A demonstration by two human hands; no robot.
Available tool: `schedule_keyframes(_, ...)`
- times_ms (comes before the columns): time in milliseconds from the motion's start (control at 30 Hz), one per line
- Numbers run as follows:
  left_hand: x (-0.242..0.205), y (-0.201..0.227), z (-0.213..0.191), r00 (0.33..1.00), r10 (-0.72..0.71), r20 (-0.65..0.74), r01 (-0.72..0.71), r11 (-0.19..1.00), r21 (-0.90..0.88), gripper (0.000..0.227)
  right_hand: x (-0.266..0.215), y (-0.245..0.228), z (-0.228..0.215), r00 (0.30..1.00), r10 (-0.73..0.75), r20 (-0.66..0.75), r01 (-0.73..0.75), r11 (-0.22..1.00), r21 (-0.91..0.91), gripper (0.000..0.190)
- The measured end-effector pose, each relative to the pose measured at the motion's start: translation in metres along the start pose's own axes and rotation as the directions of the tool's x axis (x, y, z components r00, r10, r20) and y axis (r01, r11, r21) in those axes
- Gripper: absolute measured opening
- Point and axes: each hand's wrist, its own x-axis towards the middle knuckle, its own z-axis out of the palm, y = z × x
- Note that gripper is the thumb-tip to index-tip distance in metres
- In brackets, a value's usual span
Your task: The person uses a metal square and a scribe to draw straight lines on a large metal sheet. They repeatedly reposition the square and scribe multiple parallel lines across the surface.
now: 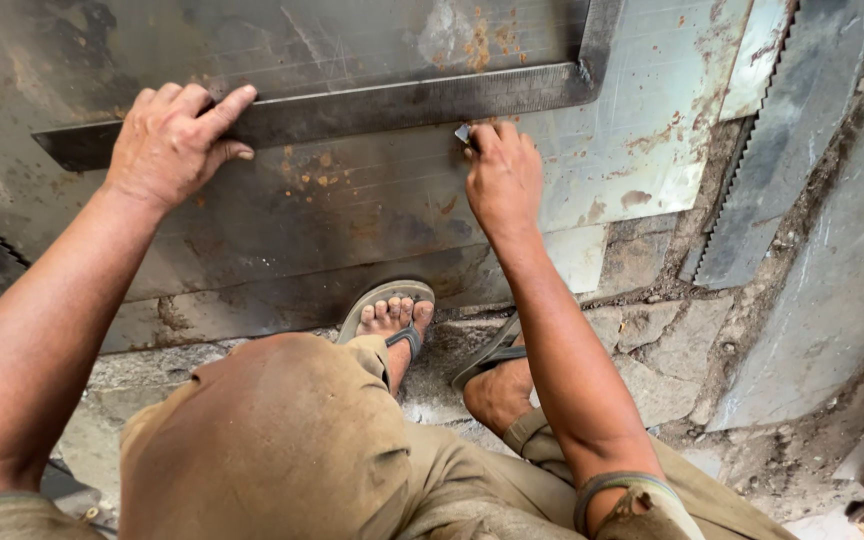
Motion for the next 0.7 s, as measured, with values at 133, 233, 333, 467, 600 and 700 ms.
schedule_keyframes(133,-0.001,0.0,-0.002,0.999,0.021,-0.03,-0.021,1.0,0.012,0.063,-0.02,-0.021,0.011,0.914,0.035,0.404,0.023,0.99,-0.137,0.022)
schedule_keyframes(233,0.008,-0.002,-0.002,0.999,0.016,-0.048,-0.017,1.0,-0.019,0.071,-0.017,-0.006,-0.004,0.868,-0.026,0.495,0.03,1.0,0.0,0.029)
schedule_keyframes(333,0.001,-0.001,0.001,1.0,0.016,-0.001,-0.016,1.0,0.007,0.064,0.017,0.067,-0.041,0.945,0.197,0.261,-0.307,0.811,0.497,0.049)
schedule_keyframes(467,-0.004,0.002,0.002,1.0,-0.004,0.01,0.004,0.999,0.036,0.063,0.071,0.165,-0.065,0.978,-0.092,-0.188,0.151,0.931,0.332,0.047)
schedule_keyframes(600,-0.006,0.004,0.005,1.0,-0.015,0.007,0.015,0.999,0.039,0.061,0.092,0.197,-0.046,1.0,-0.012,-0.014,0.018,0.868,0.496,0.032)
schedule_keyframes(700,-0.014,0.01,0.005,0.999,-0.015,0.029,0.014,1.0,0.027,0.065,0.091,0.19,-0.044,0.998,0.048,0.036,-0.06,0.807,0.588,0.025)
